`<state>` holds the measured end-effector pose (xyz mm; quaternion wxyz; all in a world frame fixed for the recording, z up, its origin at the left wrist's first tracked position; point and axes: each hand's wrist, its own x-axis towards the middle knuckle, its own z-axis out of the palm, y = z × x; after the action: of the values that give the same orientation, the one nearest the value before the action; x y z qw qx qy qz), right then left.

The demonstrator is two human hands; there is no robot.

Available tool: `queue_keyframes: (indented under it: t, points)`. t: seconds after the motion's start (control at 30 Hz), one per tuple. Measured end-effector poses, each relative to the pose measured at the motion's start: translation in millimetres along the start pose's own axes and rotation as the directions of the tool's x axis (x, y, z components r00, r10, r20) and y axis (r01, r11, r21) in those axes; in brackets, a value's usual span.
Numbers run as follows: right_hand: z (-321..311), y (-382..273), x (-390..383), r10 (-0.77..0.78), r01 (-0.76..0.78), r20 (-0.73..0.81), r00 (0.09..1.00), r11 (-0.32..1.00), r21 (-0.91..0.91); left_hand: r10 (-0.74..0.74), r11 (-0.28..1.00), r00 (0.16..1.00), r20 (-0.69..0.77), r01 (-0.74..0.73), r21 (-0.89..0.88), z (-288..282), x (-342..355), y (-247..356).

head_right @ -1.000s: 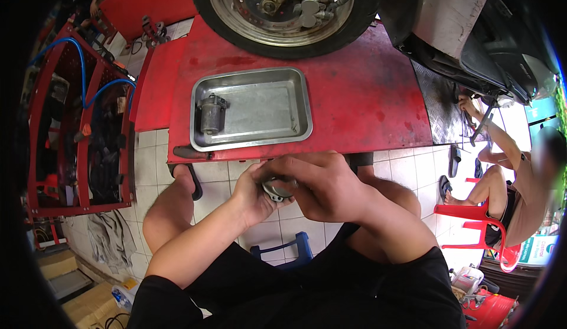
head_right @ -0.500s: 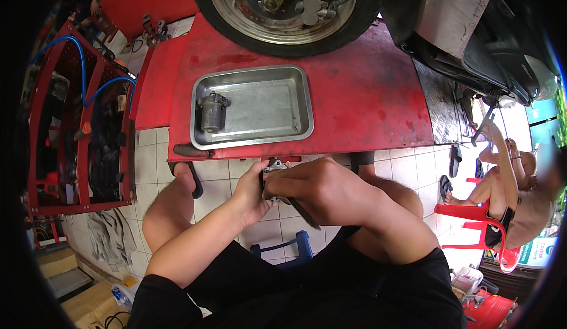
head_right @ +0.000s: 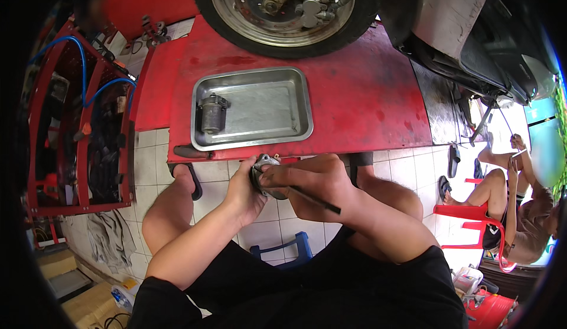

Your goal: The person disassembles a motorcycle starter motor using a screwdriver and a small metal rod. They remove screws and internal components, placing them into a metal tray. The person then picks up a cylindrical starter motor component and uses the rod to manipulate its internal parts.

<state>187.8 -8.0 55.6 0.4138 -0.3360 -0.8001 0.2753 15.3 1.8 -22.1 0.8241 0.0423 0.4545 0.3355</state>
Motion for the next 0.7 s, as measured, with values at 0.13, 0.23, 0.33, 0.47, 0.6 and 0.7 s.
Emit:
queue_keyframes:
  t: [0.13, 0.23, 0.33, 0.47, 0.6, 0.7]
  points:
    - [-7.0, -6.5, 6.9, 0.072, -0.072, 0.051, 0.996, 0.997, -0.005, -0.05, 0.999, 0.998, 0.038, 0.05, 0.005, 5.0, -5.7, 5.0]
    - [-15.0, -14.1, 10.4, -0.01, 0.01, 0.072, 0.997, 1.0, -0.004, -0.103, 0.995, 0.989, 0.106, 0.104, -0.009, 2.8, -2.2, 3.2]
    - [-21.1, -18.0, 10.5, 0.015, -0.024, 0.188, 0.982, 0.999, 0.047, -0.121, 0.993, 0.991, 0.05, 0.121, 0.016, 10.1, -6.2, 5.5]
    - [-22.1, -11.3, 9.5, -0.005, -0.006, 0.242, 0.97, 0.999, 0.045, -0.097, 0.995, 0.994, 0.056, 0.096, 0.022, 2.4, 4.2, 5.2]
    - [-18.9, -8.9, 6.6, -0.038, 0.032, 0.182, 0.983, 0.999, 0.036, -0.028, 1.0, 0.998, 0.058, 0.027, 0.015, 5.2, 3.9, 4.3]
    - [-16.2, -7.1, 4.5, -0.067, 0.067, 0.125, 0.99, 0.998, 0.001, -0.012, 1.0, 1.0, 0.028, 0.011, 0.015, 1.3, 5.3, 1.3]
